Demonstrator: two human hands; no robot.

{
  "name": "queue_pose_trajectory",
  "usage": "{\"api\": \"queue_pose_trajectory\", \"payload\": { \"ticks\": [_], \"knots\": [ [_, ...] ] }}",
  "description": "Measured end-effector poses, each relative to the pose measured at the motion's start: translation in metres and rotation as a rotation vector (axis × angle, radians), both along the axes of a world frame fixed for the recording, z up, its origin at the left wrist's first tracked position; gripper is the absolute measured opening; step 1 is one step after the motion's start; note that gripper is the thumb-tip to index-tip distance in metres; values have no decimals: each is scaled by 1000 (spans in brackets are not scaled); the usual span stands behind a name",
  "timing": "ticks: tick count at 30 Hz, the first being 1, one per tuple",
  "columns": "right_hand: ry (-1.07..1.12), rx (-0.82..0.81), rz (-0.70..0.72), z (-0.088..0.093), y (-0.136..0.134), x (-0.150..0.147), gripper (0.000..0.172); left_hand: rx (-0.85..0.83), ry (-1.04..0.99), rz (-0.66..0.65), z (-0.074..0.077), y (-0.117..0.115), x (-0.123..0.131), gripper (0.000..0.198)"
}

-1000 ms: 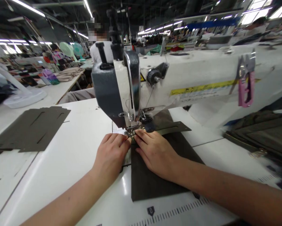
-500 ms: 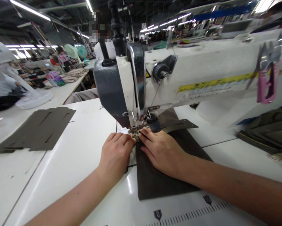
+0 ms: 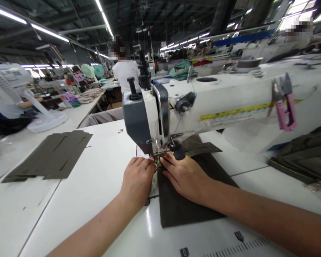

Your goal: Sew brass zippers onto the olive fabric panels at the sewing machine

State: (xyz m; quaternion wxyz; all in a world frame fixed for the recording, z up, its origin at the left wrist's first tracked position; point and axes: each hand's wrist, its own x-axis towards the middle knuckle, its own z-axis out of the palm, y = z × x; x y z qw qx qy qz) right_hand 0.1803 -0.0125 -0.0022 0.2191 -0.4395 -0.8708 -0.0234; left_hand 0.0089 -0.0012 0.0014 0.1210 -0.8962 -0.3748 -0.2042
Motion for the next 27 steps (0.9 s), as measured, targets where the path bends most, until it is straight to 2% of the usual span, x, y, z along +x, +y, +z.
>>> {"api": "queue_pose_trajectory", "payload": {
  "ticks": [10,17,22,25,27],
  "knots": [
    [119,36,-10,-13,14,3,18,17,-92,-15,-4,0,-1,13],
    [91,87,16,-8,11,-1,19,2,-129,27,-4,0,-2,11],
    [80,150,-107,-6,10,3,11,-7,-120,68,-5,1,-2,10],
    [15,113,-194,-2,5,8,25,-40,-132,72,-3,1,-4,10],
    [-69,97,-248,2,-10,12,39,-89,-131,55,2,0,-8,10]
  ]
}}
